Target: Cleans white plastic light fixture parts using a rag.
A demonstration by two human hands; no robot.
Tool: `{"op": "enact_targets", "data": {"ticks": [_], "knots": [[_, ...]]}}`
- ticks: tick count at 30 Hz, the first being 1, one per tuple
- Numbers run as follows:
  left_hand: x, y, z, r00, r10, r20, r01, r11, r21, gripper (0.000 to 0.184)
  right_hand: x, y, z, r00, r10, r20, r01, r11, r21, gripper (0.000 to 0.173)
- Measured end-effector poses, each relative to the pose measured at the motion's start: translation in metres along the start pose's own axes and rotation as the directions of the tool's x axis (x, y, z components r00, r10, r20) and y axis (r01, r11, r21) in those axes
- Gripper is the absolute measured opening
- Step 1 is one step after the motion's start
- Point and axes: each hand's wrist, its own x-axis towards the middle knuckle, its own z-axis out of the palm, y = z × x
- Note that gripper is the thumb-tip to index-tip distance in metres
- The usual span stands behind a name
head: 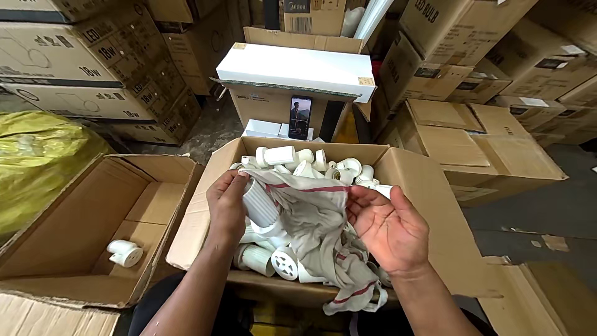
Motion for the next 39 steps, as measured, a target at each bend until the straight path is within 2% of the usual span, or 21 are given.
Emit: {"op": "enact_targets", "data": {"ticks": [2,4,6,8,9,12,16,19,22,24,25,26,27,28,29,30,31,32,35,37,39], "knots": [[0.001,0.000,0.001,1.000,-0.009,0.000,0.009,1.000,0.022,0.025,0.000,-0.004,0.003,0.995,-0.005,-0.101,-0.003,0.997,-0.081,0.053],[0.001,-0.001,0.002,1.000,-0.014,-0.003,0.014,0.998,0.053,0.024,0.001,-0.007,0.007,0.972,-0.048,-0.229,-0.038,0.932,-0.359,0.040],[0.001,-0.001,0.000,1.000,-0.017,-0.010,0.018,0.993,0.120,0.023,0.000,-0.010,0.003,0.963,-0.124,-0.238,-0.067,0.748,-0.660,0.043],[0.003,0.002,-0.001,1.000,-0.007,-0.023,0.011,0.979,0.204,0.022,-0.001,-0.013,-0.004,0.969,-0.190,-0.159,-0.051,0.477,-0.877,0.018],[0.005,0.004,-0.003,1.000,0.003,-0.023,0.002,0.973,0.229,0.021,-0.002,-0.017,-0.006,0.980,-0.153,-0.129,-0.071,0.338,-0.939,0.014],[0.008,0.007,-0.013,0.999,0.028,-0.021,-0.021,0.958,0.285,0.018,-0.007,-0.033,-0.009,0.987,0.061,-0.151,-0.154,0.045,-0.987,0.017],[0.015,0.013,-0.021,0.991,0.071,-0.114,-0.032,0.949,0.315,0.018,-0.015,-0.045,-0.016,0.952,0.264,-0.155,-0.101,-0.209,-0.973,0.013],[0.018,0.018,-0.019,0.984,0.087,-0.156,-0.038,0.955,0.294,0.020,-0.026,-0.048,-0.017,0.829,0.512,-0.224,-0.047,-0.336,-0.941,0.035],[0.017,0.014,-0.023,0.981,0.105,-0.165,-0.051,0.952,0.303,0.019,-0.037,-0.040,-0.010,0.707,0.618,-0.343,-0.036,-0.454,-0.890,0.050],[0.019,0.011,-0.026,0.976,0.128,-0.176,-0.068,0.949,0.309,0.018,-0.039,-0.033,-0.013,0.680,0.657,-0.324,-0.013,-0.432,-0.902,0.041],[0.020,0.011,-0.026,0.975,0.135,-0.175,-0.076,0.947,0.311,0.018,-0.041,-0.033,-0.017,0.699,0.664,-0.264,-0.006,-0.364,-0.931,0.035],[0.020,0.011,-0.026,0.974,0.142,-0.174,-0.082,0.946,0.313,0.018,-0.043,-0.034,-0.024,0.757,0.633,-0.161,-0.003,-0.243,-0.970,0.032],[0.020,0.011,-0.026,0.975,0.147,-0.169,-0.088,0.944,0.318,0.017,-0.045,-0.038,-0.034,0.849,0.528,-0.027,0.000,-0.051,-0.999,0.027],[0.020,0.011,-0.026,0.974,0.156,-0.162,-0.097,0.941,0.324,0.017,-0.045,-0.040,-0.042,0.937,0.341,0.078,0.006,0.208,-0.978,0.023],[0.019,0.010,-0.026,0.975,0.161,-0.155,-0.102,0.937,0.333,0.016,-0.043,-0.041,-0.044,0.986,0.149,0.080,0.002,0.461,-0.887,0.022],[0.018,0.010,-0.027,0.975,0.162,-0.150,-0.102,0.932,0.347,0.016,-0.040,-0.040,-0.042,0.999,0.033,-0.017,-0.035,0.652,-0.757,0.027],[0.017,0.009,-0.027,0.976,0.161,-0.146,-0.099,0.928,0.359,0.017,-0.038,-0.037,-0.042,0.991,0.024,-0.128,-0.102,0.754,-0.649,0.037],[0.017,0.008,-0.027,0.976,0.166,-0.144,-0.103,0.925,0.366,0.017,-0.036,-0.032,-0.042,0.977,0.085,-0.196,-0.188,0.773,-0.606,0.044],[0.020,0.008,-0.026,0.974,0.175,-0.141,-0.114,0.927,0.358,0.017,-0.035,-0.010,-0.041,0.931,0.258,-0.256,-0.364,0.628,-0.688,0.026],[0.020,0.007,-0.025,0.974,0.186,-0.132,-0.130,0.928,0.350,0.017,-0.035,-0.009,-0.041,0.921,0.230,-0.315,-0.383,0.379,-0.843,0.017],[0.018,0.007,-0.024,0.974,0.188,-0.125,-0.134,0.927,0.351,0.018,-0.037,-0.020,-0.038,0.908,0.133,-0.397,-0.400,-0.010,-0.917,0.028]]}}
